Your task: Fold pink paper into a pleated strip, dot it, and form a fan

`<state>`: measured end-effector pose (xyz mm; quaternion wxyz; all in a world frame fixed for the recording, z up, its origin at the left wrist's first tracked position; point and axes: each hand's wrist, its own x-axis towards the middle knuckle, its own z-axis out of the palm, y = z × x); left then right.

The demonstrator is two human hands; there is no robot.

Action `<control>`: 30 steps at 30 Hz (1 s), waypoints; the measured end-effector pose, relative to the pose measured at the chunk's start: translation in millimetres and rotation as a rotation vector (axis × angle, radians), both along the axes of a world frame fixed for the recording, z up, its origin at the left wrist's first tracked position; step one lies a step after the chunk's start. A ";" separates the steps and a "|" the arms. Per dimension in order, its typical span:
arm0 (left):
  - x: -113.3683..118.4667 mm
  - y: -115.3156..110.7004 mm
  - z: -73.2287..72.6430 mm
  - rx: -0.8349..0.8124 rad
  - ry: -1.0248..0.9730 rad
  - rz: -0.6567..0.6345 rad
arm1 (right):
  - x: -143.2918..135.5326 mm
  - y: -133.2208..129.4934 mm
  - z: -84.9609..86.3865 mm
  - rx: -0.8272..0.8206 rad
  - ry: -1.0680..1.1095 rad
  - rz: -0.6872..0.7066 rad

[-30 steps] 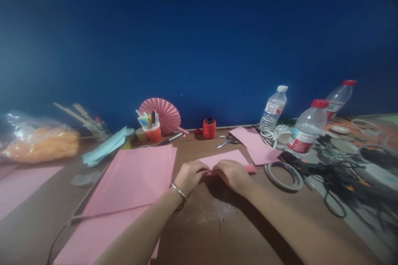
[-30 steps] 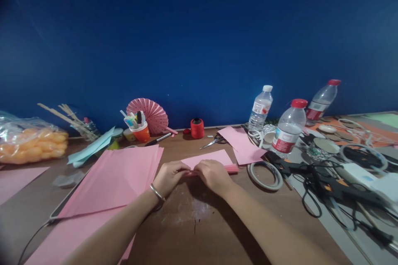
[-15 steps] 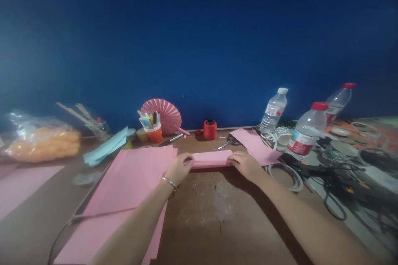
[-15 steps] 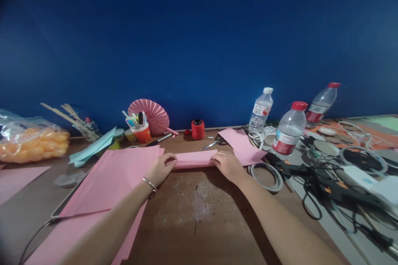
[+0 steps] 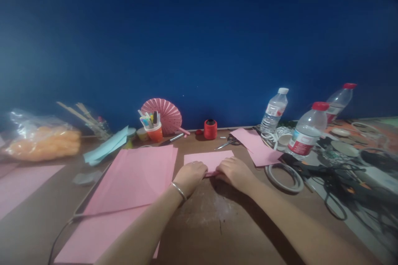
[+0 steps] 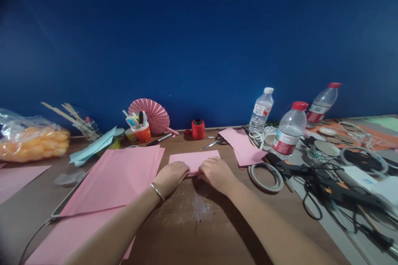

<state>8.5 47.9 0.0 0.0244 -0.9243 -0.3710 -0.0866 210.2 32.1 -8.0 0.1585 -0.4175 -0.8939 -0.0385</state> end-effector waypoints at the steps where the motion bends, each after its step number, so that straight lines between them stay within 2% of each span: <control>1: 1.4 -1.3 0.1 0.017 0.021 -0.022 | -0.4 -0.1 -1.0 -0.012 -0.001 0.007; 6: 5.2 -5.2 -1.3 -0.026 0.022 -0.142 | 2.7 -3.4 -3.6 -0.056 -0.018 0.017; 10: 4.1 -7.7 -1.4 -0.044 0.067 -0.176 | 8.5 -5.6 -2.2 -0.111 -0.001 0.073; 15: 1.9 -9.7 4.8 -0.126 0.059 -0.192 | 12.9 -3.8 -1.4 -0.158 0.099 0.091; 19: -1.4 -9.6 7.5 -0.232 0.010 -0.124 | 19.2 3.7 -5.1 -0.253 0.267 0.100; 24: -16.3 -11.9 8.2 -0.326 -0.114 -0.068 | 30.4 13.0 -10.6 -0.364 0.332 0.139; 30: -47.8 -23.5 10.4 -0.245 0.016 -0.090 | 36.2 12.0 -8.5 -0.357 0.355 0.123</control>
